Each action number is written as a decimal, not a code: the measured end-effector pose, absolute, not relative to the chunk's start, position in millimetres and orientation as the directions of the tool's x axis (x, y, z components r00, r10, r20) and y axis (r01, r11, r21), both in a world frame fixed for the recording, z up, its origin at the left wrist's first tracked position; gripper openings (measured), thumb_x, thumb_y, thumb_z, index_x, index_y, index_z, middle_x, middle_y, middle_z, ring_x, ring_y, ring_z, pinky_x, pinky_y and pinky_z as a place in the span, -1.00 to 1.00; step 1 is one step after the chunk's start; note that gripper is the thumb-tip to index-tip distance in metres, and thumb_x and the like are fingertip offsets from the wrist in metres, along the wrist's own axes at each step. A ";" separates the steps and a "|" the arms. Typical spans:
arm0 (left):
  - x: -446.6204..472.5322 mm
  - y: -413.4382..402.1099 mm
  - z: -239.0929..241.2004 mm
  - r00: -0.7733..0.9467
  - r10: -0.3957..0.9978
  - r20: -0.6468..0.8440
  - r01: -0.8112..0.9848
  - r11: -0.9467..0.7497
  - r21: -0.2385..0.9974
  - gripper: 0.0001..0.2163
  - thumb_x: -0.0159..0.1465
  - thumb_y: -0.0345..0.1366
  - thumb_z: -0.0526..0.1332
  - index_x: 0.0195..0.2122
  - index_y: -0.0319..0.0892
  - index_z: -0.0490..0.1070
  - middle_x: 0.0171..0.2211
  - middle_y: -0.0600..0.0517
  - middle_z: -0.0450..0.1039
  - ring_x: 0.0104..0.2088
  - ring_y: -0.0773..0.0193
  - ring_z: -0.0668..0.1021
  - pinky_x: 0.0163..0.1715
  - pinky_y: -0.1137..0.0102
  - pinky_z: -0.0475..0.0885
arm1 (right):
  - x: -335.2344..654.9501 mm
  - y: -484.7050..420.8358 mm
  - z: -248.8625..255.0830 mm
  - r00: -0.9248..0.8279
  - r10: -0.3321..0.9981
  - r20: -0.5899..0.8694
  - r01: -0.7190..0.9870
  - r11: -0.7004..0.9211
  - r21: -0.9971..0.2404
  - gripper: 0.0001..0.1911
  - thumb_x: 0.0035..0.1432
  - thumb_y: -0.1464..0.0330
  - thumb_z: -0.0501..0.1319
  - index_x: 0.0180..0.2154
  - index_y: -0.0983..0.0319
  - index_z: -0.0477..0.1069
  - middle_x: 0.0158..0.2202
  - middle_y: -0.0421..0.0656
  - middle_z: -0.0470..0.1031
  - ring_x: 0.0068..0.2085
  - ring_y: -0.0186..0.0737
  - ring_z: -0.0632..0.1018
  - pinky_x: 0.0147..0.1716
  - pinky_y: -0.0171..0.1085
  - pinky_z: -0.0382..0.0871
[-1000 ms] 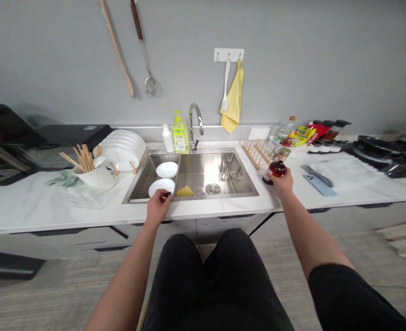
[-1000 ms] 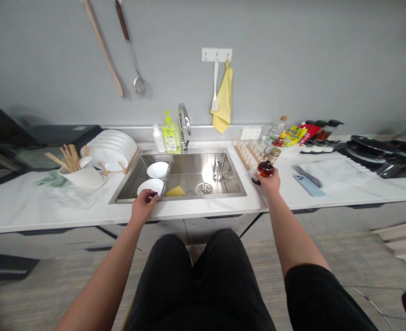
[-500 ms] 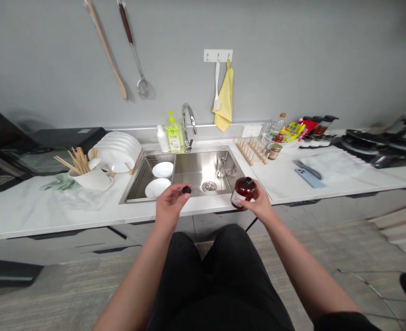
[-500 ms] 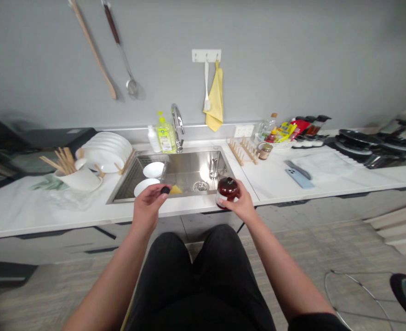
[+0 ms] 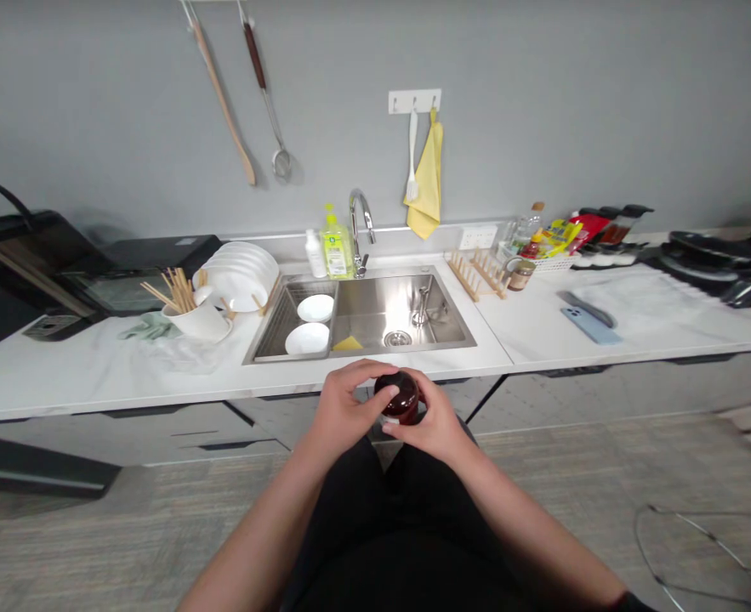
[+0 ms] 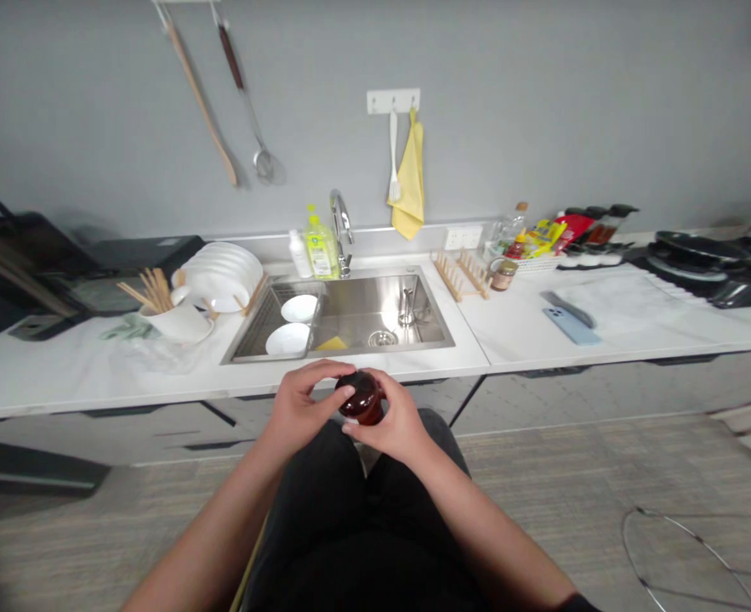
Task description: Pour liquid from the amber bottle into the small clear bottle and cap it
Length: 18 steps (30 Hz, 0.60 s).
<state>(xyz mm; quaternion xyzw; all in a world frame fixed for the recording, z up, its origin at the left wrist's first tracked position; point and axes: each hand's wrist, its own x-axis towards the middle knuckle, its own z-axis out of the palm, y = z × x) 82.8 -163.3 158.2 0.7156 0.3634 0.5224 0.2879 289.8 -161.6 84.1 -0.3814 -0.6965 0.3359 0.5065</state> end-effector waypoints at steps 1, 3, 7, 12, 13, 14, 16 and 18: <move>82.2 -167.3 160.1 0.211 0.803 0.557 0.227 -0.595 0.771 -0.81 0.45 -0.33 0.43 0.04 -0.05 0.77 0.00 -0.09 0.80 0.02 0.06 0.79 0.12 0.17 0.68 | 288.6 -163.3 83.8 -0.188 0.871 0.454 0.197 0.486 -0.851 -0.10 -0.04 0.23 0.70 0.31 0.11 0.49 0.24 0.02 0.69 0.18 0.22 0.73 0.25 0.13 0.61; 83.1 -173.2 162.3 0.250 0.769 0.588 0.220 -0.637 0.739 -0.78 0.47 -0.38 0.37 0.06 -0.03 0.76 0.10 -0.08 0.78 0.13 0.05 0.78 0.24 0.13 0.64 | 286.4 -167.3 84.6 -0.174 0.868 0.466 0.201 0.494 -0.846 -0.09 -0.04 0.26 0.70 0.32 0.10 0.48 0.25 0.01 0.69 0.18 0.20 0.73 0.25 0.10 0.62; 80.9 -174.0 159.1 0.276 0.786 0.554 0.106 -0.597 0.795 -0.84 0.40 -0.33 0.50 -0.01 -0.07 0.70 0.08 -0.10 0.79 0.15 0.02 0.78 0.27 0.12 0.63 | 285.4 -178.7 92.6 -0.200 0.854 0.481 0.194 0.516 -0.835 -0.09 -0.02 0.27 0.68 0.34 0.08 0.48 0.23 0.00 0.70 0.17 0.21 0.75 0.23 0.11 0.64; 61.5 -170.9 151.3 0.237 0.823 0.516 -0.068 -0.516 0.854 -0.76 0.51 -0.25 0.43 0.16 -0.07 0.63 0.15 -0.16 0.74 0.15 0.04 0.77 0.23 0.15 0.63 | 291.6 -192.4 103.6 -0.250 0.841 0.480 0.190 0.529 -0.827 -0.06 -0.05 0.26 0.70 0.35 0.08 0.49 0.28 0.04 0.69 0.24 0.26 0.72 0.29 0.17 0.61; 60.0 -173.3 150.9 0.216 0.829 0.515 -0.093 -0.508 0.856 -0.70 0.52 -0.24 0.42 0.24 -0.06 0.59 0.18 -0.16 0.72 0.18 0.03 0.76 0.24 0.15 0.62 | 292.7 -194.5 104.5 -0.251 0.840 0.480 0.201 0.531 -0.823 -0.05 -0.06 0.26 0.70 0.35 0.09 0.49 0.29 0.05 0.69 0.25 0.27 0.72 0.30 0.18 0.60; 60.2 -176.9 151.1 0.209 0.829 0.520 -0.111 -0.508 0.854 -0.62 0.50 -0.22 0.44 0.31 -0.04 0.54 0.21 -0.17 0.70 0.21 0.01 0.75 0.25 0.13 0.61 | 293.4 -196.5 105.0 -0.254 0.839 0.481 0.208 0.533 -0.820 -0.05 -0.06 0.25 0.71 0.35 0.09 0.50 0.28 0.05 0.69 0.25 0.28 0.72 0.31 0.18 0.60; 65.0 -185.4 152.3 0.228 0.821 0.524 -0.105 -0.514 0.851 -0.42 0.38 -0.18 0.57 0.39 -0.03 0.47 0.21 -0.19 0.69 0.23 -0.04 0.72 0.28 0.11 0.60 | 293.6 -200.2 105.4 -0.258 0.837 0.482 0.207 0.536 -0.819 -0.06 -0.07 0.26 0.71 0.34 0.08 0.51 0.27 0.04 0.70 0.23 0.26 0.73 0.29 0.16 0.61; 71.4 -192.6 153.3 0.214 0.840 0.498 -0.045 -0.501 0.865 -0.34 0.27 -0.19 0.66 0.35 -0.03 0.50 0.12 -0.15 0.71 0.15 0.00 0.74 0.25 0.14 0.61 | 292.6 -203.7 105.6 -0.265 0.834 0.484 0.199 0.538 -0.819 -0.06 -0.08 0.29 0.71 0.34 0.06 0.51 0.27 0.02 0.70 0.22 0.24 0.74 0.27 0.15 0.62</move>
